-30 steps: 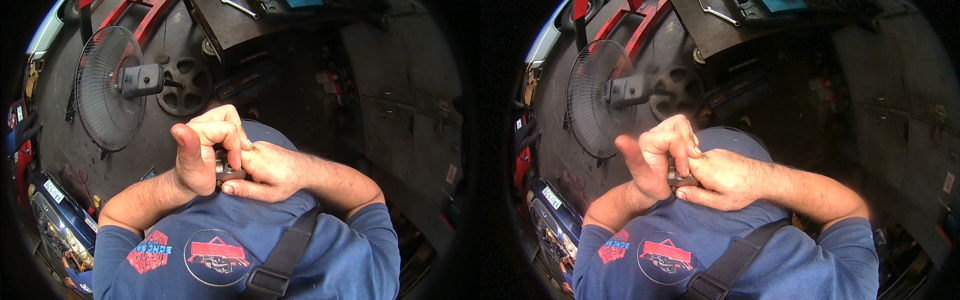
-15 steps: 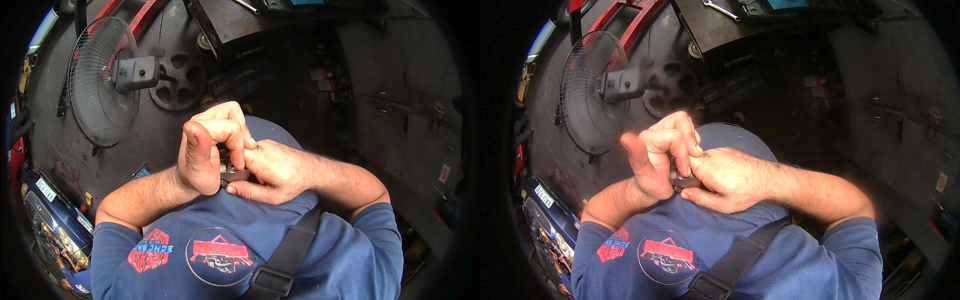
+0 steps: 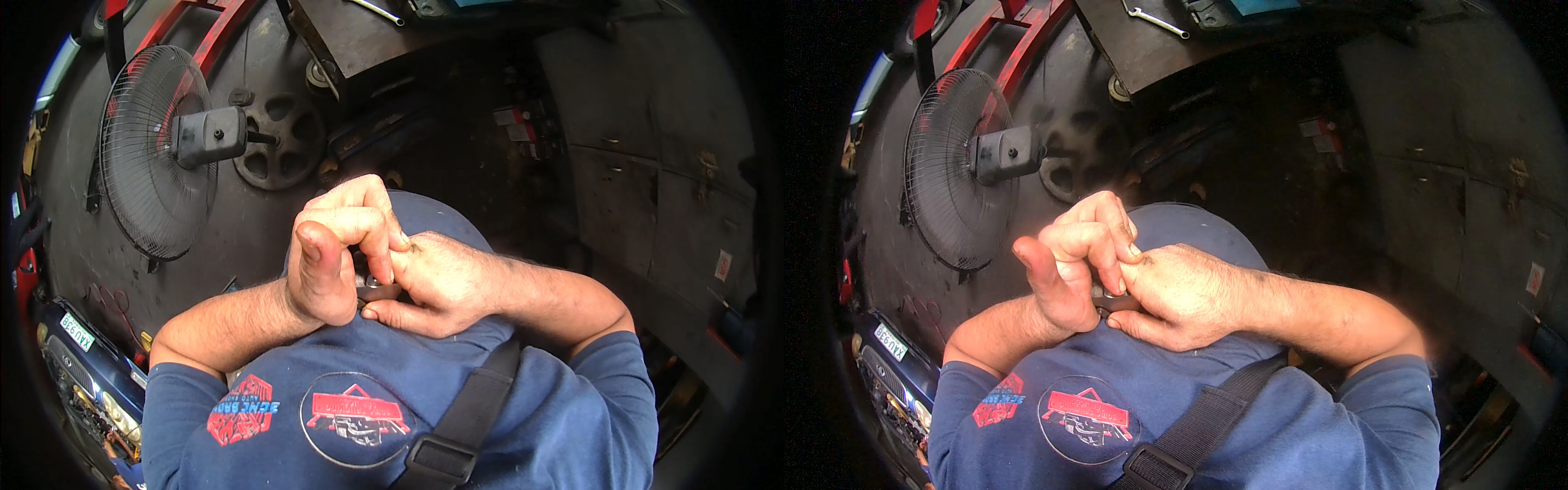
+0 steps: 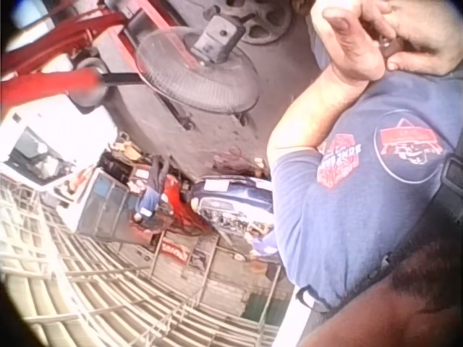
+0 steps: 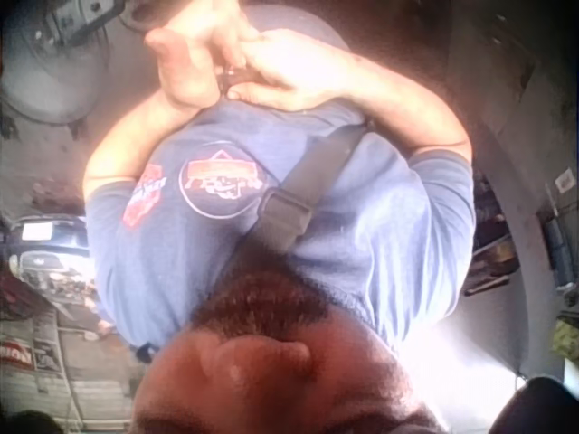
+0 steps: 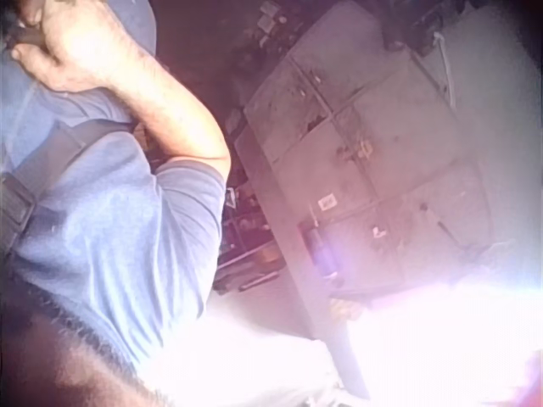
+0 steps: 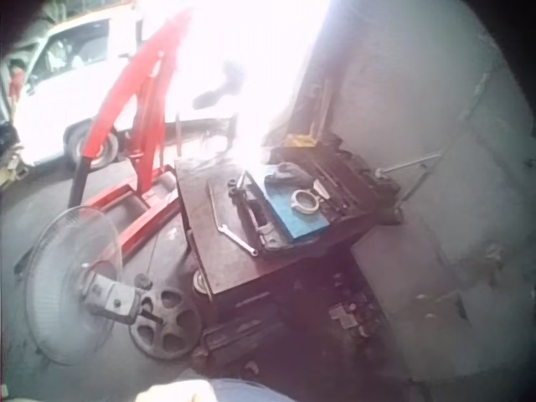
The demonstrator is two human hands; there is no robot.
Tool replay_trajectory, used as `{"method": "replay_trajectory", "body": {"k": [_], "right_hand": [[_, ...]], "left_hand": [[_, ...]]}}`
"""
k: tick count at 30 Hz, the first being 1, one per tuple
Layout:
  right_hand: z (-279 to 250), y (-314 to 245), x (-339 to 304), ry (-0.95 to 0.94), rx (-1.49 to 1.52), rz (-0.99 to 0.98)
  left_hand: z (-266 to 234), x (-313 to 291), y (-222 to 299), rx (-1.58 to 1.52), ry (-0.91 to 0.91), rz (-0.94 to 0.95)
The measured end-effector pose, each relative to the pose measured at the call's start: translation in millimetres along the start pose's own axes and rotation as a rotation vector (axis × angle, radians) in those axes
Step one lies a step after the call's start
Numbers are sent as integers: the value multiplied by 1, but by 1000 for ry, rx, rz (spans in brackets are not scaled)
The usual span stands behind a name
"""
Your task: The person holds a small metal car part and repeatedly assembles and disassembles its components by hand. They rotate the part to inspect it from different angles and occasionally rub a small component against a metal surface. The task remains focused on the same part throughout the clip.
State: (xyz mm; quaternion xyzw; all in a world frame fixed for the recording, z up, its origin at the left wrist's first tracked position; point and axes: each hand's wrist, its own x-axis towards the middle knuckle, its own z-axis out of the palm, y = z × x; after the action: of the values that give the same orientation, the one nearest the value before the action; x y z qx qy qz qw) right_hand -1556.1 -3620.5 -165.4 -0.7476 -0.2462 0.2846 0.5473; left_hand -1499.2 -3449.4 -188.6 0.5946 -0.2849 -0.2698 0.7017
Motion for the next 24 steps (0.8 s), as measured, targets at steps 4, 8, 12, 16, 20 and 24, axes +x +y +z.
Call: {"method": "replay_trajectory", "body": {"k": [4, 8, 12, 16, 20, 24], "right_hand": [[-4, 1, 0, 32, 26, 7], [-6, 2, 0, 27, 84, 27], [-7, 6, -2, 88, 154, -54], [-6, 10, -4, 87, 158, -82], [-4, 13, -6, 79, 138, -66], [-2, 14, -7, 99, 117, -85]], "left_hand": [[1, 8, 0, -2, 41, 37], [2, 12, 3, -61, 19, -32], [3, 14, 2, -82, 6, -60], [5, 14, 2, -114, 5, -62], [8, 12, 1, -135, 27, -64], [10, 11, 1, -144, 41, -75]]}}
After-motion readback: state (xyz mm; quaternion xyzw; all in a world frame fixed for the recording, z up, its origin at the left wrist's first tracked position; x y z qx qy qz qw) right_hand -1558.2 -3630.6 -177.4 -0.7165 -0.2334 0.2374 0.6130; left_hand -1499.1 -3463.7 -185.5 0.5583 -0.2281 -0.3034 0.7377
